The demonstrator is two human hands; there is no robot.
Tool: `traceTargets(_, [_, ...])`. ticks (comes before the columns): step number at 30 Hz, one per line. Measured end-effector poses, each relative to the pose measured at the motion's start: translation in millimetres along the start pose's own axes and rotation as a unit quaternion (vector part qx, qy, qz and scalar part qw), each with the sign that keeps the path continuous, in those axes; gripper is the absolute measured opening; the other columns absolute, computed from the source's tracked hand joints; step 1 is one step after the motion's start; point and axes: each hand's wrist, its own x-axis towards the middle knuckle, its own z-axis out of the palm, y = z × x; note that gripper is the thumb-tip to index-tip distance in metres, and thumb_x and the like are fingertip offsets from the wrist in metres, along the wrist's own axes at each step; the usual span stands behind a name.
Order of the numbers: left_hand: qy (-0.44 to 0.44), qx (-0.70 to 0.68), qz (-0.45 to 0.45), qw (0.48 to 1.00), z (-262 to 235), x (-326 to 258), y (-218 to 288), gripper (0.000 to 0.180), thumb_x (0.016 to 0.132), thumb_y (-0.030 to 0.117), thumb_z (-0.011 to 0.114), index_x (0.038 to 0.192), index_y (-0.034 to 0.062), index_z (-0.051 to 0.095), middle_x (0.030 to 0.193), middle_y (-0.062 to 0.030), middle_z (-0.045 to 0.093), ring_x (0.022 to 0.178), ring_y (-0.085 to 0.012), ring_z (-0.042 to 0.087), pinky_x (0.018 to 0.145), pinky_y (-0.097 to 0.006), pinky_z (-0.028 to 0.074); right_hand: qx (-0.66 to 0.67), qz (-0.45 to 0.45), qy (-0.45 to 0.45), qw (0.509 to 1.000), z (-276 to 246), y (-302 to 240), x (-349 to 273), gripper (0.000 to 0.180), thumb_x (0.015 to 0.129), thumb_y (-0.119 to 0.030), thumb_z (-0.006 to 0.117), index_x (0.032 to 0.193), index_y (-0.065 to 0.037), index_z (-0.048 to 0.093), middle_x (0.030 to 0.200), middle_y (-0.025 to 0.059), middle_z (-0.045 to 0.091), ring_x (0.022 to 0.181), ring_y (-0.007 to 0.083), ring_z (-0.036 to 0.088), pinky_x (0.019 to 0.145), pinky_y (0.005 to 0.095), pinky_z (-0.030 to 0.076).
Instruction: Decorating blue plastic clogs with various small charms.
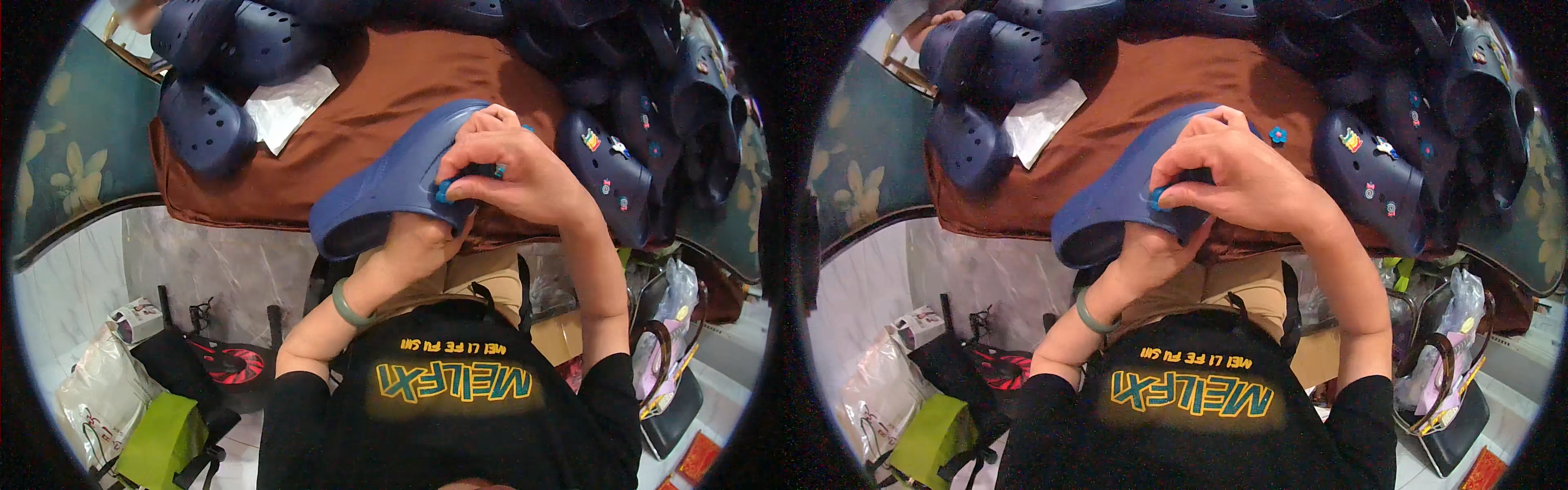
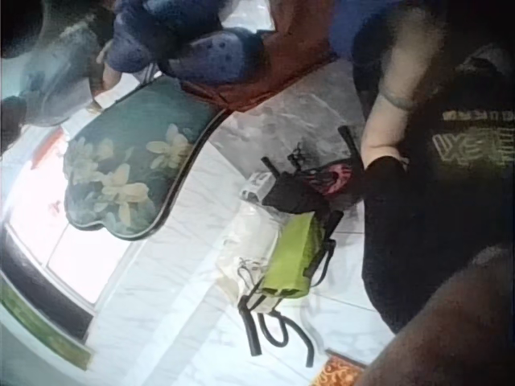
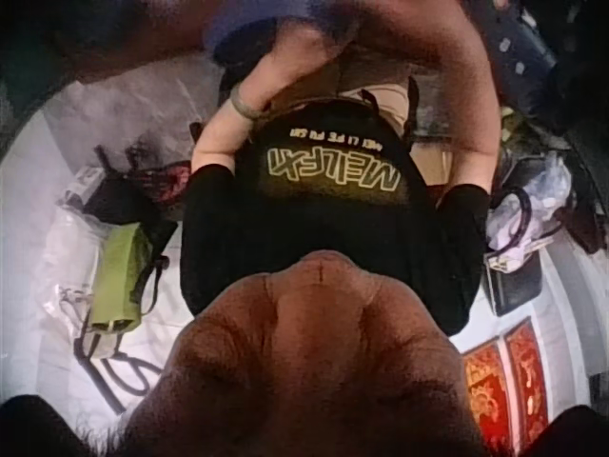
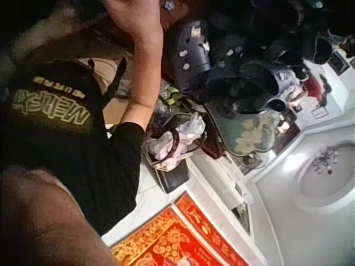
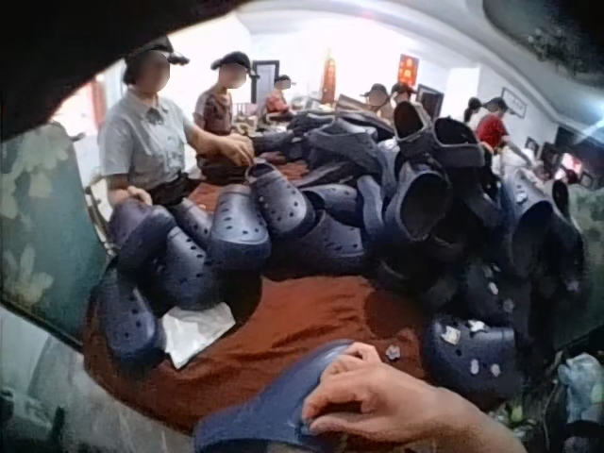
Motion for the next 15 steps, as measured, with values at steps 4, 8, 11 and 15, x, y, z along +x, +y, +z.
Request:
traceTargets(4, [-0.012, 0.025, 0.037, 0.999, 3.0, -10.2, -8.8, 0.035, 0.072, 0.005, 0.075, 0.105, 0.0011, 0.064, 0.099, -0.0174, 0.063, 0.098, -0.0370, 0.060, 0.084, -0.046, 0.048, -0.066, 0.004, -0.021, 0.998, -4.0, -6.4, 9.1, 0.015, 0.071, -0.014, 0.077, 0.079, -0.008, 0.066, 0.094, 0.0030, 0.061, 0.098, 0.0221, 0.052, 0.095, 0.0361, 0.032])
traceTargets(8, [-0.048, 0.033, 0.026, 0.998, 10.7, -22.5, -11.6, 0.031, 0.072, 0.005, 0.073, 0.102, 0.0035, 0.065, 0.099, -0.0164, 0.063, 0.097, -0.0372, 0.060, 0.081, -0.048, 0.048, -0.132, -0.011, -0.053, 0.990, -4.7, -2.2, 15.8, 0.036, 0.066, -0.011, 0.078, 0.095, -0.007, 0.058, 0.111, 0.0089, 0.056, 0.108, 0.0288, 0.050, 0.099, 0.0387, 0.033])
traceTargets(11, [-0.038, 0.061, 0.017, 0.997, 14.9, -21.0, -11.9, 0.027, 0.075, 0.008, 0.071, 0.101, 0.0056, 0.066, 0.098, -0.0153, 0.064, 0.094, -0.0372, 0.061, 0.079, -0.049, 0.048, -0.148, 0.014, -0.077, 0.986, -1.0, -8.5, 22.6, 0.050, 0.064, -0.010, 0.079, 0.105, -0.008, 0.051, 0.113, 0.0115, 0.055, 0.113, 0.0328, 0.049, 0.100, 0.0412, 0.033])
traceTargets(15, [-0.058, 0.090, 0.004, 0.994, 6.9, -10.1, -6.6, 0.029, 0.076, 0.013, 0.071, 0.103, 0.0045, 0.064, 0.098, -0.0157, 0.065, 0.093, -0.0381, 0.062, 0.081, -0.049, 0.048, -0.216, 0.022, -0.072, 0.973, 12.8, -9.6, 26.1, 0.059, 0.061, -0.014, 0.081, 0.111, -0.007, 0.050, 0.110, 0.0133, 0.060, 0.111, 0.0347, 0.052, 0.096, 0.0444, 0.036])
